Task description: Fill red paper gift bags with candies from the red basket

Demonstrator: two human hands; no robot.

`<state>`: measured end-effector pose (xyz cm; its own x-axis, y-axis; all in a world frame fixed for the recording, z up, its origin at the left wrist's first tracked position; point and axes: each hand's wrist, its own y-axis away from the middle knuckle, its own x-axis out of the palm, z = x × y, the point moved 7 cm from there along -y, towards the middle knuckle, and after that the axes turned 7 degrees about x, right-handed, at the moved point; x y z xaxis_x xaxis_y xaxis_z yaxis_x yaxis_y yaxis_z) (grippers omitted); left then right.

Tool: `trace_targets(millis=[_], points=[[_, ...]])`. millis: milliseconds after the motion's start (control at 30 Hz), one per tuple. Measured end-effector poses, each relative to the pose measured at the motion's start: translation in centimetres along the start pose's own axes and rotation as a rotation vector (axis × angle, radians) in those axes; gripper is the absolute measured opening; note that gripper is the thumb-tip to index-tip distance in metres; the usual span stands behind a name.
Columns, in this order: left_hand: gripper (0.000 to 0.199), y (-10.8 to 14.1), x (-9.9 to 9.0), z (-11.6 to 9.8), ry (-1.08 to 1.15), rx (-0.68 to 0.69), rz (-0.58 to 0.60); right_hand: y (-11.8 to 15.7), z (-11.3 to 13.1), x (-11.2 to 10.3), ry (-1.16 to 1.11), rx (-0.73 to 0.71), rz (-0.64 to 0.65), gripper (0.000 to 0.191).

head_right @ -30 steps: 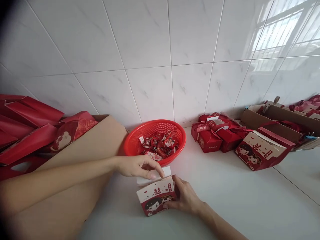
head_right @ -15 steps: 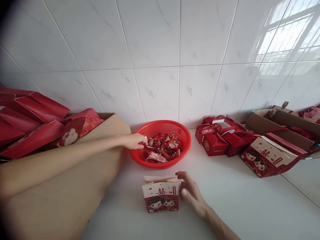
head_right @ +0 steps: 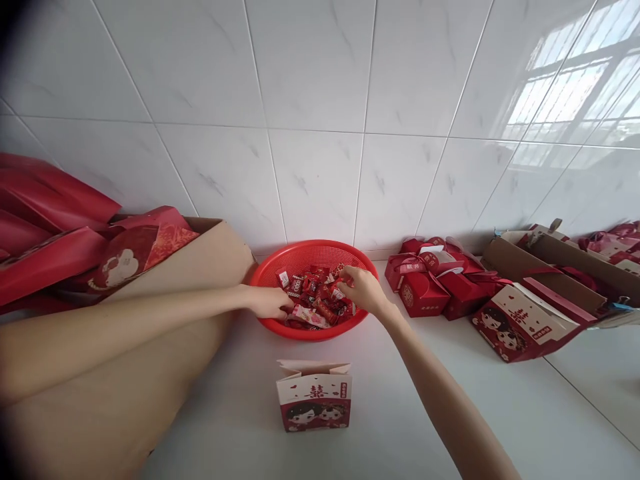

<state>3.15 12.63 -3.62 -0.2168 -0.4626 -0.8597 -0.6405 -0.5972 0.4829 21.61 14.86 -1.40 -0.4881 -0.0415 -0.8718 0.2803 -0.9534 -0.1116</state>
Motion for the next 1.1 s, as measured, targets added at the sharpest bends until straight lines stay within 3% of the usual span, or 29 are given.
trace_targets(millis=[133, 200, 333, 467, 567, 667, 767, 967, 1100], points=[[0.026, -0.1, 0.5, 0.1, -0.046, -0.017, 0.057, -4.1, -0.6, 2.7, 0.112, 0.020, 0.146, 0.056], [0.028, -0.2, 0.7, 0.0, -0.059, -0.022, 0.069, -5.0, -1.0, 3.5, 0.131, 0.024, 0.183, 0.060], [0.027, -0.4, 1.0, 0.1, -0.062, -0.030, 0.086, -5.7, -1.1, 3.5, 0.121, 0.025, 0.172, 0.031], [0.029, -0.6, 1.1, 0.3, -0.048, -0.022, 0.069, -5.9, -1.8, 1.9, 0.059, 0.077, -0.013, 0.006], [0.028, -0.6, 1.0, 0.3, -0.042, -0.020, 0.048, -6.0, -2.9, 1.1, 0.007, 0.138, -0.151, 0.011], [0.027, -0.5, 0.8, 0.2, -0.044, -0.025, 0.039, -6.2, -3.5, 1.0, -0.050, 0.153, -0.196, 0.014], [0.029, -0.3, 0.7, 0.0, -0.051, -0.024, 0.056, -6.2, -3.1, 1.4, -0.110, 0.105, -0.139, 0.016], [0.029, -0.3, 0.9, 0.1, -0.052, -0.029, 0.077, -5.6, -1.3, 2.8, -0.142, -0.047, 0.094, 0.034], [0.028, -0.5, 1.1, 0.2, -0.040, -0.032, 0.076, -5.6, -2.2, 4.0, -0.008, 0.008, 0.164, 0.010]])
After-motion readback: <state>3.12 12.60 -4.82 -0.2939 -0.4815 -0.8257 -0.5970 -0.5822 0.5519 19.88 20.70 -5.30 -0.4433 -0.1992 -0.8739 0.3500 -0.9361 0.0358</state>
